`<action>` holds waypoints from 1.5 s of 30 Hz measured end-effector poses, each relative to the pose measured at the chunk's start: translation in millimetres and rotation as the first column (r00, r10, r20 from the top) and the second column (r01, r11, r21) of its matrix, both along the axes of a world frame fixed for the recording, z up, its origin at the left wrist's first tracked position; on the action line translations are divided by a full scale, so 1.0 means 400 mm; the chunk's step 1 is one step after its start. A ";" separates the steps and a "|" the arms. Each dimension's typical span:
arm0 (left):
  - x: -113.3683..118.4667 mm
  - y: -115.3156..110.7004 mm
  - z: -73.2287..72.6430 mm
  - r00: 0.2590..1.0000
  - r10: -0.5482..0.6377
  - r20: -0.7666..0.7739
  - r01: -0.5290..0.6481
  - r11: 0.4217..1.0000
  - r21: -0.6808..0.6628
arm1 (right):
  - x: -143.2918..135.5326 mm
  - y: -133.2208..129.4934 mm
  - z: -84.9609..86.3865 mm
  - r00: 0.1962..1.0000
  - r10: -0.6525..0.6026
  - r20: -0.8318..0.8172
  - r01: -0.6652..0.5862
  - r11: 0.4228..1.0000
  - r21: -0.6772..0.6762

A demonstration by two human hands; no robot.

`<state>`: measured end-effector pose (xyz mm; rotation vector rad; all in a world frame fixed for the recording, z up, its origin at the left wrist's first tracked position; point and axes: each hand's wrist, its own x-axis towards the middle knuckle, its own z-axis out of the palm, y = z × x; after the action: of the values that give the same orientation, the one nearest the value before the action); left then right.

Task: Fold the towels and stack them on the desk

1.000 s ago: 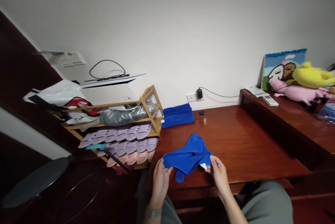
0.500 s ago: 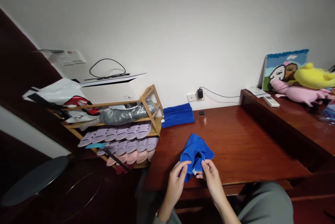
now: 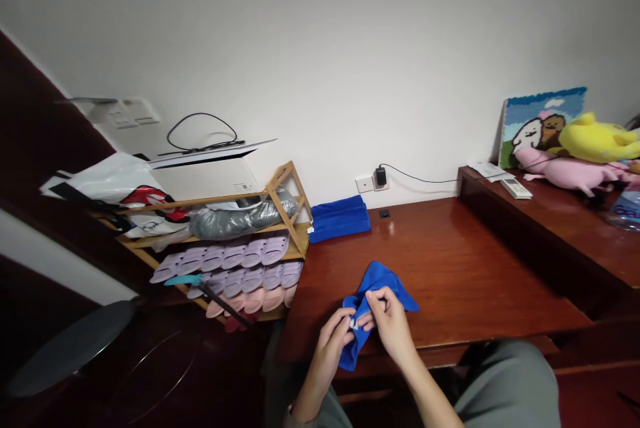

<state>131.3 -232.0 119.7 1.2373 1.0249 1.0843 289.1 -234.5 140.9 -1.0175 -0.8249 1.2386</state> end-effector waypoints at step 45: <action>-0.067 0.054 0.332 0.788 0.330 -0.521 0.318 0.506 0.802 | 0.166 -0.129 0.121 0.668 0.163 0.726 -0.330 0.940 0.092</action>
<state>104.6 -210.6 252.4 2.5984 0.9374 1.2732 355.4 -286.3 189.2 -1.2455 -1.7259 0.9212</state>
